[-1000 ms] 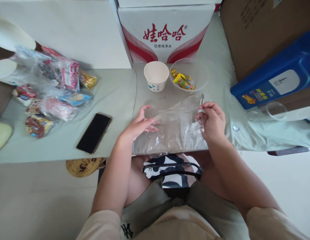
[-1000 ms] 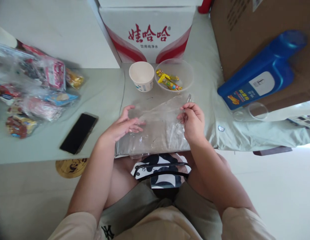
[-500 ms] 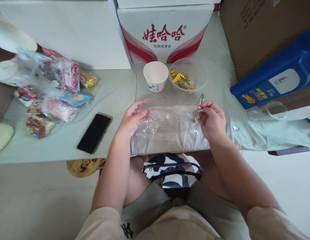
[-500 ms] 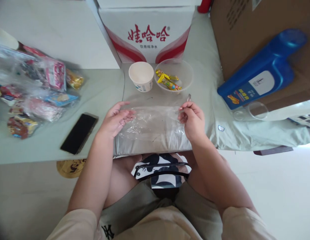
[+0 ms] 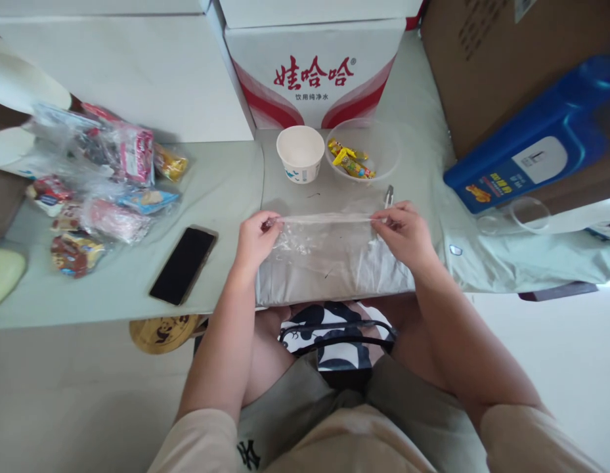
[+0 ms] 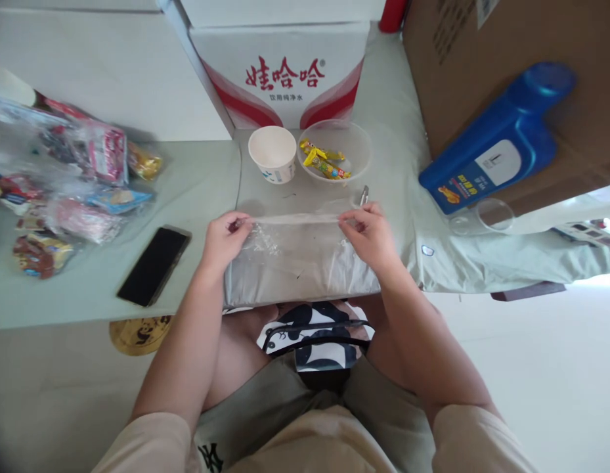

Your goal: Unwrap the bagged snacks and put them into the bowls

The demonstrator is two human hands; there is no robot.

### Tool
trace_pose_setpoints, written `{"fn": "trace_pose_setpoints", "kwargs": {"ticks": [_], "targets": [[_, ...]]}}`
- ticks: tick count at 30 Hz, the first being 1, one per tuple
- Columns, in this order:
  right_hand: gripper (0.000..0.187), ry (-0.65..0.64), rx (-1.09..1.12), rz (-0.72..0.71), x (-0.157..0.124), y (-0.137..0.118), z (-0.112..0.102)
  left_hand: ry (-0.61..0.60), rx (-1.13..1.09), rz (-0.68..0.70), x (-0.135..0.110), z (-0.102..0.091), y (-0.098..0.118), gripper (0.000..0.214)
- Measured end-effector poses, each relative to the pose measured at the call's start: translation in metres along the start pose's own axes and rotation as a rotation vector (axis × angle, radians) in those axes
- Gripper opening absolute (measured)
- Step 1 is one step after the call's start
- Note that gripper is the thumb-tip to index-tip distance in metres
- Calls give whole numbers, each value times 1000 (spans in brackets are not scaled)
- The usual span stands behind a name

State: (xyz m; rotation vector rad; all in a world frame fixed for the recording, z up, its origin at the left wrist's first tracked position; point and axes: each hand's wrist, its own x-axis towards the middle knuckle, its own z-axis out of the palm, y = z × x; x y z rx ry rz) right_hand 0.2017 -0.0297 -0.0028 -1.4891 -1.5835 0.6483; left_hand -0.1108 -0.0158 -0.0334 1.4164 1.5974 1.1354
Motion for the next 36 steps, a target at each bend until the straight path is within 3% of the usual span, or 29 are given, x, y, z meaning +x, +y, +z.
{"fn": "trace_pose_setpoints", "kwargs": {"ticks": [2,4,9,13,15,19,21,23,24,27,29,33,36], "targets": [[13,132,31,-56,0,-4,-2,19,-137,33,-3,-1,4,8],[12,177,64,-108,-2,-9,-6,-4,-313,54,-7,-1,10,14],[13,28,128,-71,-6,-16,-7,-93,-602,-59,-11,1,25,36],[17,22,168,-166,-5,-16,-4,-102,-573,-204,-8,2,29,47],[22,-75,248,-67,-4,-16,-4,-103,-503,-227,-6,2,28,49],[28,-420,591,362,-5,-20,-16,-132,-370,-271,-5,1,27,43],[40,-635,776,511,-5,-20,-25,-177,-328,-314,-6,0,28,37],[55,-733,860,593,-3,-17,-29,-197,-295,-362,-7,0,30,29],[55,-685,864,615,-2,-15,-29,-200,-279,-385,-8,0,31,26],[36,-372,823,611,2,-8,-17,-255,-236,-456,-10,0,35,22],[27,-305,844,580,1,-10,-4,-364,-204,-494,-11,2,38,23],[41,-605,938,647,-12,-27,18,-588,-163,-441,-11,11,43,27],[38,-916,801,647,-23,-41,29,-628,-165,-408,-10,16,42,30]]}}
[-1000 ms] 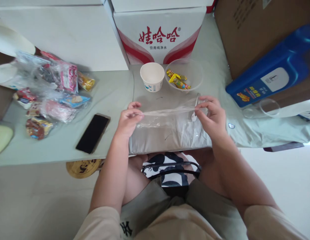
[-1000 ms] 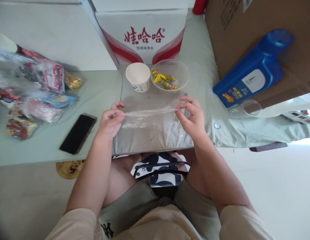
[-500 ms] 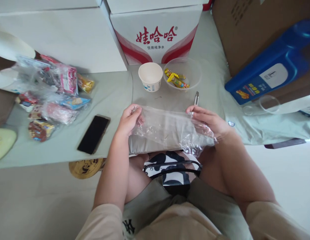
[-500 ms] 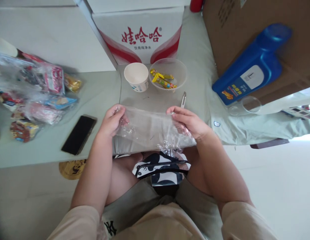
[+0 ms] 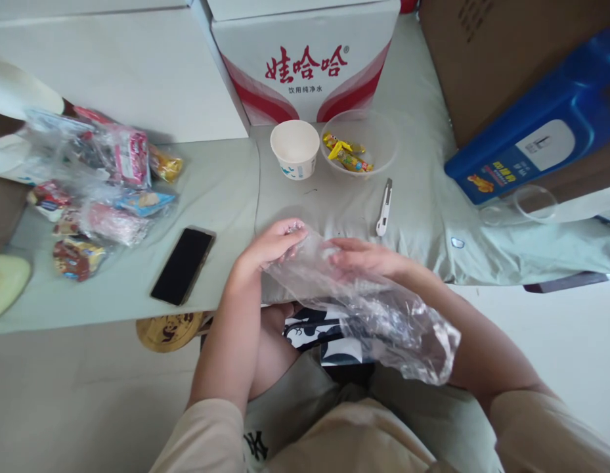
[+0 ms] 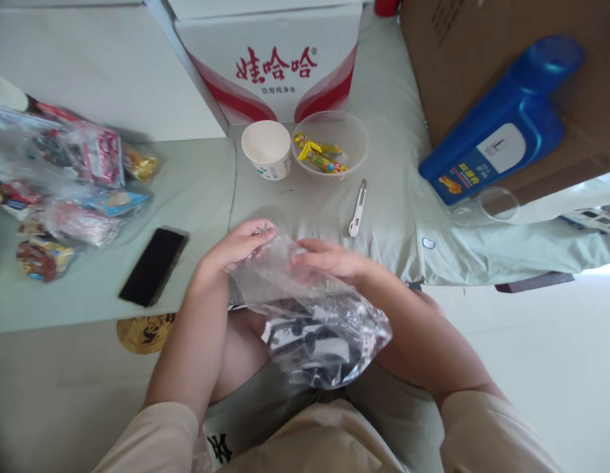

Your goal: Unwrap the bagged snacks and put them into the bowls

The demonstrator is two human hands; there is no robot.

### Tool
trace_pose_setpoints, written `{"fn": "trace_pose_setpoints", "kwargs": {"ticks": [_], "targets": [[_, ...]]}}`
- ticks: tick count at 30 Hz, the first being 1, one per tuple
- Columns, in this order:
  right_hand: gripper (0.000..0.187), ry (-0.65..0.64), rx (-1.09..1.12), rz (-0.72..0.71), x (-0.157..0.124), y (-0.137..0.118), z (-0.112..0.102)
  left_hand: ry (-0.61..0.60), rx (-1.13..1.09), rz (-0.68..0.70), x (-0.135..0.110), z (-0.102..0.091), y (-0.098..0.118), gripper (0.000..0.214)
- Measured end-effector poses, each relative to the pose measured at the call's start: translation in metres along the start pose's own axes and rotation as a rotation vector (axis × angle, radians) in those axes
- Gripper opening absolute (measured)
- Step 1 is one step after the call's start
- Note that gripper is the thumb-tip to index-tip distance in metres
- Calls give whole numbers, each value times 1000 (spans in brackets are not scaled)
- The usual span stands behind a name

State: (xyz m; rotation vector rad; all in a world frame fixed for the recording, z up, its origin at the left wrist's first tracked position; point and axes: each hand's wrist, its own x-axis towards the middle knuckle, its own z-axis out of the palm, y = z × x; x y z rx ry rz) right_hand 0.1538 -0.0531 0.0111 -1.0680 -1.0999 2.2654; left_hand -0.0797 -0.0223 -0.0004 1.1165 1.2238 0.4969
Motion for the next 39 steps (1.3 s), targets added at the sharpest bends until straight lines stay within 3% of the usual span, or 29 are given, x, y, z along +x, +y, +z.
{"fn": "trace_pose_setpoints", "kwargs": {"ticks": [2,4,9,13,18,24,28,32,36,39], "targets": [[27,-96,-143,31,2,2,7,-4,-78,13,2,-1,-1,34],[25,-103,-176,-17,4,2,9,7,-250,68,1,-3,-2,39],[32,33,125,-218,7,0,10,123,-626,277,-5,-1,1,62],[38,142,242,-262,16,3,13,-14,-615,217,-3,9,1,75],[38,298,0,-309,22,9,16,-163,-611,130,-1,18,-6,74],[29,426,-184,-393,24,15,20,-99,-620,175,1,32,-9,50],[24,445,-125,-460,29,17,19,-39,-583,193,5,34,-6,39],[27,457,1,-466,30,15,18,63,-578,130,8,29,-6,45],[30,497,-116,-430,26,12,18,3,-607,111,8,26,-7,61],[33,537,-197,-403,24,11,19,-10,-579,133,5,28,-5,53]]}}
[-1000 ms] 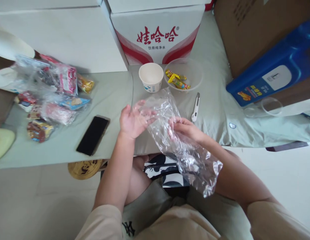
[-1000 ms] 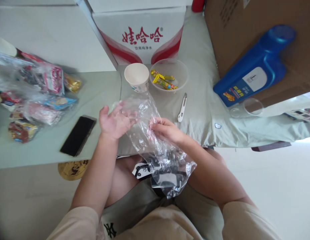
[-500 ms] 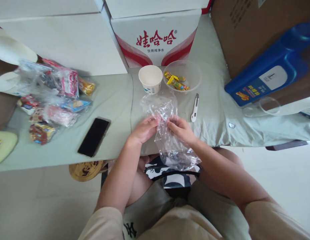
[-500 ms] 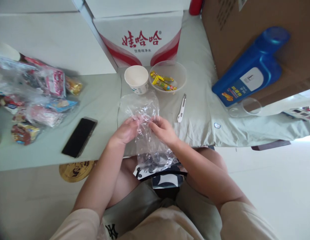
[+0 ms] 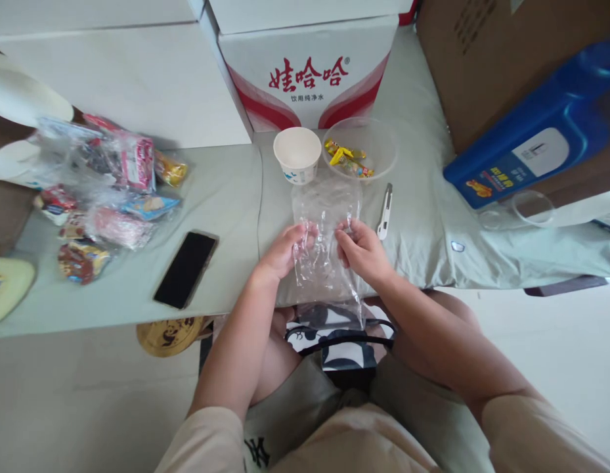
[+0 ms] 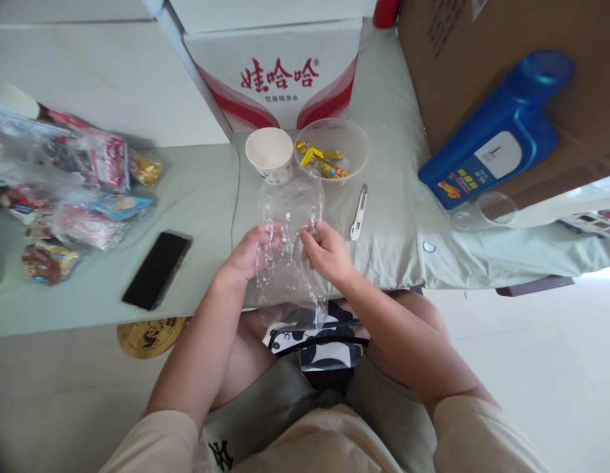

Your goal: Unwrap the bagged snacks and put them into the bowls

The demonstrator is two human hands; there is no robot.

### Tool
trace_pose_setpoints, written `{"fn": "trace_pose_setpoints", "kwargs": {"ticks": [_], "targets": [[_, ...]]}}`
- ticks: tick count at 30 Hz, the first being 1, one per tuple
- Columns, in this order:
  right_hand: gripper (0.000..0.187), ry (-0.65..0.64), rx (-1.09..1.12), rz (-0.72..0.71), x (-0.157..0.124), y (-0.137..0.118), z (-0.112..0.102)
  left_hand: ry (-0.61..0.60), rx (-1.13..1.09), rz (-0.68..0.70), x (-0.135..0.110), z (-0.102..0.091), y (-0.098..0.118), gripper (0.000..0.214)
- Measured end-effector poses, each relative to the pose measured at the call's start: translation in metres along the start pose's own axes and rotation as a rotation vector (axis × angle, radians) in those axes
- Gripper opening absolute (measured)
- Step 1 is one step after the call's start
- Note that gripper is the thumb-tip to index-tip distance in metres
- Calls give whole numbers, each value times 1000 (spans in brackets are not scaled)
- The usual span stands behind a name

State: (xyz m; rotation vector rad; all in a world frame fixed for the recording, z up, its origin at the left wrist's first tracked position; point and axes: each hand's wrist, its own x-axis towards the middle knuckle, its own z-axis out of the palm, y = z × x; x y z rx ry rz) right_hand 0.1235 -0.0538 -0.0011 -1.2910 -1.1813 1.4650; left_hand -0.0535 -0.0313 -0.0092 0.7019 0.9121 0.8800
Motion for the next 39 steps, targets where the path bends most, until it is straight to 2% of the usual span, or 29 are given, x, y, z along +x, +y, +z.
{"fn": "trace_pose_setpoints", "kwargs": {"ticks": [3,6,9,12,14,16,18,20,23,26,30,33,36,39], "targets": [[35,-7,18,4,0,0,-1,27,23,10,-1,4,0,38],[35,-10,98,21,4,0,-4,58,37,-43,-1,5,2,34],[30,1,197,49,7,1,-9,51,90,-103,-2,3,5,37],[24,13,253,49,9,1,-13,6,120,-98,-4,0,9,48],[27,75,281,18,9,1,-15,-13,90,-54,-5,-1,10,48],[22,116,317,-22,9,2,-16,-4,20,-1,-6,-1,10,38],[12,95,348,-73,9,2,-18,9,-56,29,-5,-1,9,24],[21,64,362,-138,9,3,-20,9,-115,32,-3,-2,8,17],[18,34,305,-204,8,3,-25,8,-156,-13,-1,-2,8,16],[9,13,208,-193,7,2,-29,69,-137,-24,1,-3,7,27],[24,20,200,-141,8,1,-29,80,29,55,2,-4,5,29],[36,39,197,-27,10,2,-27,65,137,90,1,-2,4,24],[47,29,121,71,11,3,-26,76,158,97,0,0,5,27],[54,42,63,44,13,6,-27,119,132,116,1,0,5,41]]}}
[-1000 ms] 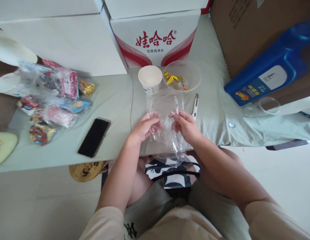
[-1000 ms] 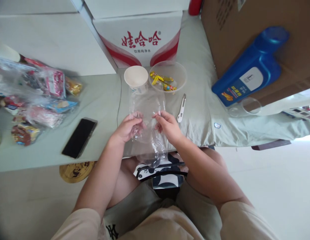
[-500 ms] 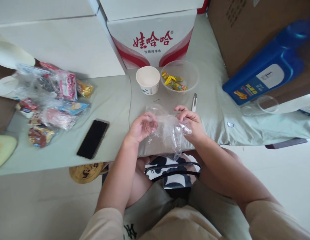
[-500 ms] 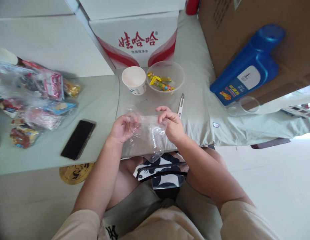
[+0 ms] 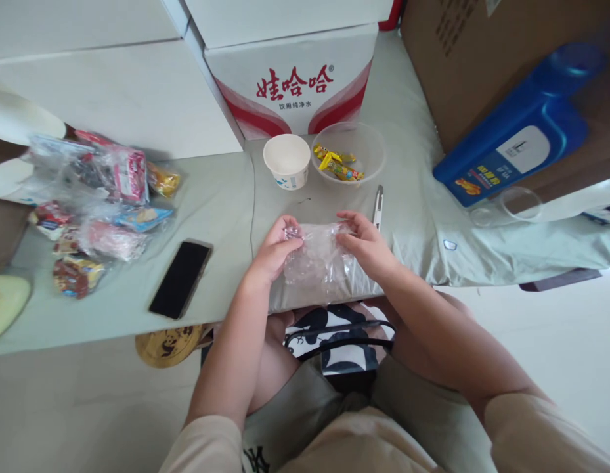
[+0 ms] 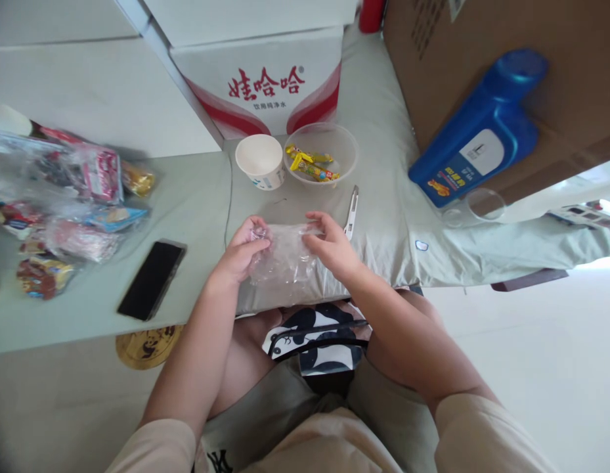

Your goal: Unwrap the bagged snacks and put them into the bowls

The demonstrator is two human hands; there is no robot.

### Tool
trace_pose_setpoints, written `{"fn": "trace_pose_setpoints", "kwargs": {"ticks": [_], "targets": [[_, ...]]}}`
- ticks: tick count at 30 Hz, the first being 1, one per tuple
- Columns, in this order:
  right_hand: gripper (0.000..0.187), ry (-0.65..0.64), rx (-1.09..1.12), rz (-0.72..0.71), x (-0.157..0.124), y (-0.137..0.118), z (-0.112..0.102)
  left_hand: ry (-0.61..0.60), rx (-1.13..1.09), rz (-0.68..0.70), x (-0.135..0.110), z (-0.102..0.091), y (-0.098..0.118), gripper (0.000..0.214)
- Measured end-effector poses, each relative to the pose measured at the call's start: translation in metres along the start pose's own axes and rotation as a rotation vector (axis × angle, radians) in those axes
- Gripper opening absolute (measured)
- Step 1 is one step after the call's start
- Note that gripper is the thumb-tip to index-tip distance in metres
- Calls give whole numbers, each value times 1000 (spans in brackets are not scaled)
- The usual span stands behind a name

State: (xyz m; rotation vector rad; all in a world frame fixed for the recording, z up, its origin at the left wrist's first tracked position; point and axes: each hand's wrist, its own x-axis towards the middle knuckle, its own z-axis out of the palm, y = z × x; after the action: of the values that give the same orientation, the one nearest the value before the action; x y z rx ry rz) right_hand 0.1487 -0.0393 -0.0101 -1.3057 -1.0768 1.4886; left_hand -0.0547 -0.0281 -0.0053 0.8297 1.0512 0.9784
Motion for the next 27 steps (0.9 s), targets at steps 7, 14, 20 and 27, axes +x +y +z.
{"fn": "trace_pose_setpoints", "kwargs": {"ticks": [7,14,20,27], "targets": [[46,73,-47,-116,0,1,0,62,-36,-144,2,1,-2,62],[45,42,-6,-52,0,0,2,115,-38,-75,3,2,-1,33],[66,14,-35,89,0,-2,2,54,-115,-49,1,1,-2,37],[30,-207,-171,31,1,-4,-3,49,-102,-43,1,0,-6,41]]}}
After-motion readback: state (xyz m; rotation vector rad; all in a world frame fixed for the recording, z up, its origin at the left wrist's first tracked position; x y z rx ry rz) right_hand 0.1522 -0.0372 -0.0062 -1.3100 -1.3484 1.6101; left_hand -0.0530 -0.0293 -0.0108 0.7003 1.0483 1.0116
